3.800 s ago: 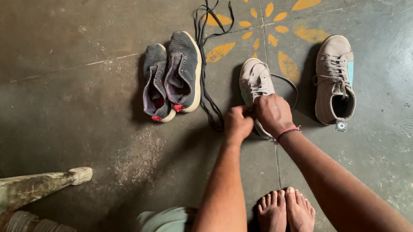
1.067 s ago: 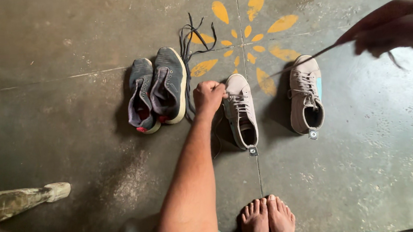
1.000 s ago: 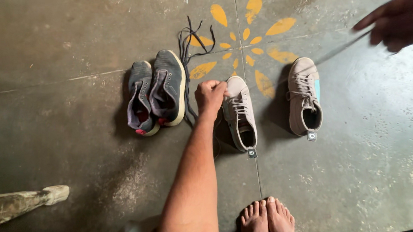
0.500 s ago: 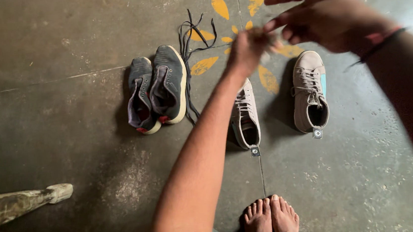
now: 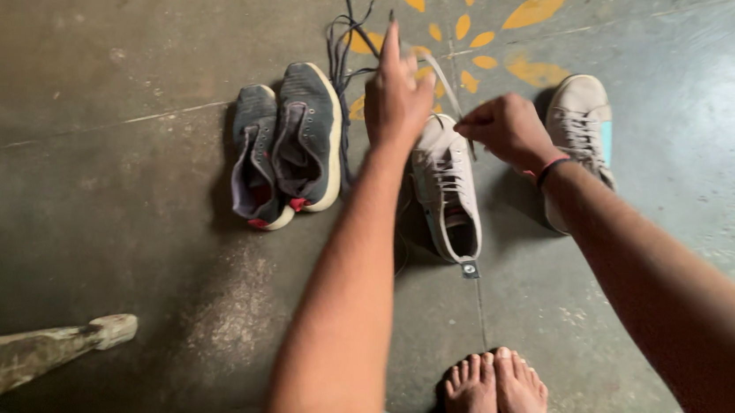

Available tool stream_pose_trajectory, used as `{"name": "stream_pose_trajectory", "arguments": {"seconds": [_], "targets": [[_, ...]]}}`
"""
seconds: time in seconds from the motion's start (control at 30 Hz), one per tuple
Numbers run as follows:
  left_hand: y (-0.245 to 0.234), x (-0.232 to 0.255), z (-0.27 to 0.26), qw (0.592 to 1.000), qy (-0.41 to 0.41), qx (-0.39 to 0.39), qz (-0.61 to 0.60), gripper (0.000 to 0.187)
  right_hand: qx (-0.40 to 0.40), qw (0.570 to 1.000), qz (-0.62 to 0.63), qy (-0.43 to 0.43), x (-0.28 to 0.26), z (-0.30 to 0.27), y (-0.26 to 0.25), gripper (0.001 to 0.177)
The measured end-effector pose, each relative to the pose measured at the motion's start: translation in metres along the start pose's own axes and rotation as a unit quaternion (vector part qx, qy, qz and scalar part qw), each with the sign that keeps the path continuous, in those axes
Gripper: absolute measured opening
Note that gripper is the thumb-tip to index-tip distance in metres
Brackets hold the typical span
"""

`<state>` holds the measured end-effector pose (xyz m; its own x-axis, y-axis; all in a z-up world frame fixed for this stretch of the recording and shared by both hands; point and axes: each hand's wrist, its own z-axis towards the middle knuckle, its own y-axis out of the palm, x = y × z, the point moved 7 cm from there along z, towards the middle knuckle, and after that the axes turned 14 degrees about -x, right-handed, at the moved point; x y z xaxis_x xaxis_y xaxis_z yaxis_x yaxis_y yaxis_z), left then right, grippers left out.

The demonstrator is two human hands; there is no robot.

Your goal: The person sits on the floor and laces two pairs of shoes. They first thread and tie the laces on a pair of light-colored high-top sneakers, then move to a pair of dark running shoes and repeat the process.

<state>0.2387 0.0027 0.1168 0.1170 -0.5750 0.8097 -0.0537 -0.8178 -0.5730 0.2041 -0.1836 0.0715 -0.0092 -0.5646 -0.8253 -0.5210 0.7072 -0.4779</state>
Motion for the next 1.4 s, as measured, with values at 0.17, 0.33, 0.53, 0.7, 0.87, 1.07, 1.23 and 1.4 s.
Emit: {"name": "stream_pose_trajectory", "arguments": {"seconds": [0.17, 0.33, 0.53, 0.7, 0.87, 1.07, 1.23, 1.4], "targets": [[0.008, -0.039, -0.078, 0.998, -0.024, 0.043, 0.047, 0.021, 0.011, 0.991, 0.135, 0.011, 0.038, 0.018, 0.033, 0.019], [0.043, -0.037, -0.146, 0.984, 0.088, 0.011, 0.156, 0.015, 0.015, 0.999, 0.045, -0.006, 0.048, 0.035, 0.041, 0.016], [0.087, -0.041, -0.163, 0.943, -0.007, -0.157, 0.295, 0.019, 0.040, 0.998, -0.049, -0.013, 0.044, 0.045, 0.043, 0.016], [0.102, -0.047, -0.158, 0.898, -0.136, -0.243, 0.341, 0.024, 0.063, 0.990, -0.079, -0.093, 0.041, 0.052, 0.047, 0.014], [0.106, -0.044, -0.158, 0.887, -0.176, -0.265, 0.334, 0.029, 0.038, 0.990, -0.091, -0.103, 0.040, 0.056, 0.054, 0.016], [0.110, -0.044, -0.159, 0.904, -0.127, -0.207, 0.352, 0.036, 0.019, 0.984, -0.141, -0.110, 0.028, 0.055, 0.053, 0.016], [0.109, -0.044, -0.159, 0.925, -0.081, -0.149, 0.340, 0.042, -0.038, 0.978, -0.199, -0.054, 0.028, 0.059, 0.062, 0.017], [0.109, -0.051, -0.162, 0.926, -0.117, -0.183, 0.309, 0.031, -0.082, 0.964, -0.250, -0.035, 0.028, 0.060, 0.067, 0.011]]}}
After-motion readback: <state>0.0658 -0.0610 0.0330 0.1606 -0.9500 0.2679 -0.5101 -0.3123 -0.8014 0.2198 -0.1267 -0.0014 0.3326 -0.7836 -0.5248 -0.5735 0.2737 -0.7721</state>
